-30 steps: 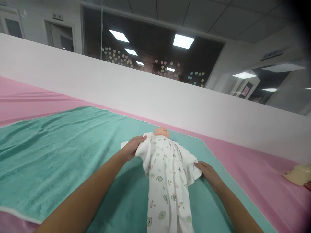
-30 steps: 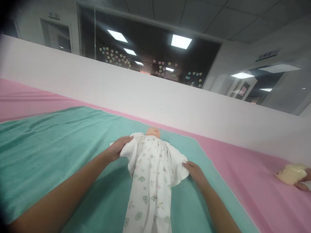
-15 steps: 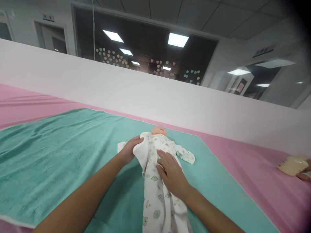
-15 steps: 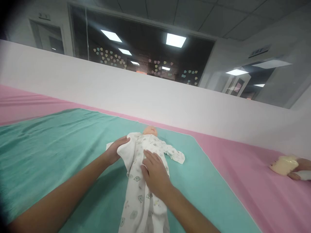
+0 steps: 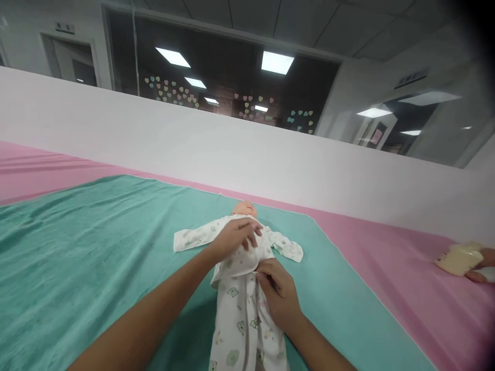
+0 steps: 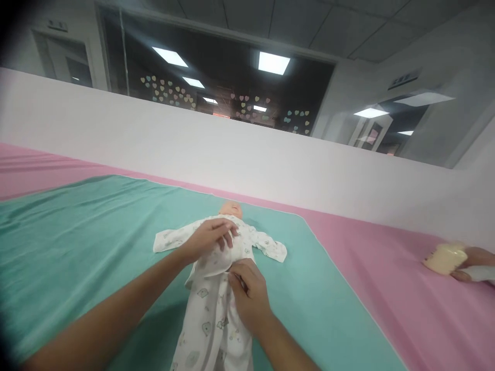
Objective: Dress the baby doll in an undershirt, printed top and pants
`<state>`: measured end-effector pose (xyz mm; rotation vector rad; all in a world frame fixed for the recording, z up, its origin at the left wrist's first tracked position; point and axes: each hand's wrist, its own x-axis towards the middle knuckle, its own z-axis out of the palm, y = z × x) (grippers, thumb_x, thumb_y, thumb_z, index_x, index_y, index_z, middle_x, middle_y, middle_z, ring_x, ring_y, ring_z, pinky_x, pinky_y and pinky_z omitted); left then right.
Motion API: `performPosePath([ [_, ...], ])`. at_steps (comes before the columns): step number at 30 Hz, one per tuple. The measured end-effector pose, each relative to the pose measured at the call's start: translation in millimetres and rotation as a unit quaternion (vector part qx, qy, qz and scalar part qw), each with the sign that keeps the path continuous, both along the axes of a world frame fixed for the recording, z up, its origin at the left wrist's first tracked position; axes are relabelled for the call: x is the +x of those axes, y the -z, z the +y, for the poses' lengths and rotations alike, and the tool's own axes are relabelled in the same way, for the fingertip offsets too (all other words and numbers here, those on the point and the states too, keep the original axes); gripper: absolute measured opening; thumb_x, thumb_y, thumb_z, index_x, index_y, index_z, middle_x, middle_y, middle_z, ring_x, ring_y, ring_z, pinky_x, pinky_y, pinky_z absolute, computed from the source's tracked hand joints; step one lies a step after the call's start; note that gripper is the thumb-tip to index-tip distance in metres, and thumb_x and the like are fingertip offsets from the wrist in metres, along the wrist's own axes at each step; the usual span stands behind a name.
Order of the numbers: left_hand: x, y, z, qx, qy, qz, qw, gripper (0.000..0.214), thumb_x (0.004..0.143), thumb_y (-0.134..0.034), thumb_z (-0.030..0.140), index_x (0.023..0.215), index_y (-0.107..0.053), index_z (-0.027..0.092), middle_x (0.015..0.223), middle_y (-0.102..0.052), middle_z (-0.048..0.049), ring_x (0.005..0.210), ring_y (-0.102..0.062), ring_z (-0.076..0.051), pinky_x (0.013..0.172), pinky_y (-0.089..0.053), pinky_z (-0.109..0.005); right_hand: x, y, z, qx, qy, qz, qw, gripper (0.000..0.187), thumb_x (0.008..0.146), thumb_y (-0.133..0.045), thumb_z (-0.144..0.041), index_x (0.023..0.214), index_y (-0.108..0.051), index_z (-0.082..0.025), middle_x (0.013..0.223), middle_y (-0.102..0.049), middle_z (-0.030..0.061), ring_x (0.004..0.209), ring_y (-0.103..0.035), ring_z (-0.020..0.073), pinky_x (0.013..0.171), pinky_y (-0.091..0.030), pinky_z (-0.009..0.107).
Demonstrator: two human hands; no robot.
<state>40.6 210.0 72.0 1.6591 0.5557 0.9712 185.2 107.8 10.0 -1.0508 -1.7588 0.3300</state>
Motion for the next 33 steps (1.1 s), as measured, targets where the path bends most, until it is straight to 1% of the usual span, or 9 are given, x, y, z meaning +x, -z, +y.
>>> performPosePath([
  [4,-3.4,10.8,52.9,0.014,-0.204,0.034,0.978,0.027,0.076,-0.052,0.039,0.085,-0.063,0.016,0.073,-0.062,-0.0052,0.06,-0.053,-0.014,0.049,-0.035,-0.022,3.5,-8.5,0.4,-0.059,0.031,-0.002,0.998,0.02,0.085,-0.044,-0.029,0.07,-0.054,-0.021,0.063,-0.05,-0.0001,0.059,-0.043,0.013,0.056,-0.035,0.026],
  [6,-3.7,17.4,75.3,0.04,-0.245,0.092,0.964,0.023,0.073,-0.054,0.038,0.076,-0.063,0.016,0.069,-0.061,-0.0039,0.064,-0.053,-0.016,0.053,-0.034,-0.023,5.9,-19.5,12.9,-0.073,0.085,0.017,0.994,0.021,0.085,-0.043,-0.032,0.072,-0.055,-0.021,0.064,-0.051,-0.0008,0.059,-0.043,0.0124,0.057,-0.035,0.024],
  [8,-1.8,21.2,87.8,0.071,-0.237,0.142,0.958,0.024,0.072,-0.055,0.039,0.067,-0.063,0.017,0.068,-0.061,-0.0039,0.066,-0.052,-0.017,0.056,-0.033,-0.024,9.4,-33.1,37.4,-0.072,0.136,0.013,0.988,0.019,0.083,-0.044,-0.034,0.076,-0.056,-0.021,0.07,-0.055,-0.0007,0.064,-0.047,0.0127,0.06,-0.037,0.024],
  [11,-0.9,20.1,92.2,0.118,-0.18,0.191,0.958,0.031,0.073,-0.052,0.045,0.064,-0.064,0.018,0.072,-0.062,-0.005,0.068,-0.052,-0.019,0.056,-0.032,-0.025,13.5,-48.4,88.7,-0.103,0.172,-0.076,0.977,0.016,0.079,-0.047,-0.035,0.08,-0.056,-0.021,0.081,-0.06,0.0007,0.07,-0.052,0.0141,0.063,-0.038,0.025],
  [16,-15.1,16.2,97.1,0.105,-0.094,0.198,0.97,0.026,0.07,-0.058,0.042,0.078,-0.065,0.019,0.078,-0.062,-0.0036,0.06,-0.049,-0.014,0.052,-0.031,-0.023,-0.1,-52.2,151.6,-0.186,0.241,-0.287,0.908,0.037,0.081,-0.037,-0.052,0.082,-0.055,-0.019,0.08,-0.062,0.0076,0.069,-0.055,0.0203,0.06,-0.037,0.03],
  [19,-26.0,21.1,104.6,0.022,-0.103,0.179,0.978,0.021,0.071,-0.055,0.035,0.072,-0.063,0.016,0.061,-0.054,-0.0015,0.048,-0.041,-0.01,0.047,-0.028,-0.022,-15.3,-53.7,163.8,-0.199,0.262,-0.351,0.877,0.052,0.08,-0.032,-0.062,0.088,-0.057,-0.017,0.086,-0.062,0.013,0.077,-0.057,0.0254,0.063,-0.039,0.034],
  [22,-32.7,25.9,108.3,-0.029,-0.085,0.139,0.986,0.017,0.07,-0.056,0.029,0.072,-0.065,0.015,0.058,-0.052,-0.0019,0.051,-0.042,-0.01,0.047,-0.03,-0.022,-22.9,-56.7,169.6,-0.218,0.247,-0.379,0.865,0.062,0.078,-0.03,-0.069,0.087,-0.06,-0.015,0.087,-0.063,0.0161,0.08,-0.058,0.0275,0.065,-0.04,0.035],
  [28,-31.4,24.0,106.6,-0.002,-0.048,0.16,0.986,0.022,0.066,-0.062,0.035,0.077,-0.069,0.017,0.064,-0.056,-0.0023,0.052,-0.041,-0.01,0.046,-0.03,-0.023,-14.1,-53.6,173.6,-0.225,0.226,-0.382,0.867,0.045,0.085,-0.032,-0.051,0.087,-0.063,-0.018,0.09,-0.064,0.0142,0.083,-0.058,0.0264,0.063,-0.04,0.032],
  [33,-34.3,26.9,111.0,-0.03,-0.067,0.157,0.985,0.018,0.062,-0.065,0.029,0.074,-0.067,0.015,0.064,-0.056,-0.0031,0.054,-0.045,-0.011,0.047,-0.033,-0.023,-18.6,-57.2,173.5,-0.256,0.226,-0.405,0.848,0.048,0.08,-0.039,-0.057,0.087,-0.064,-0.017,0.088,-0.065,0.0164,0.081,-0.059,0.0268,0.064,-0.041,0.033],
])
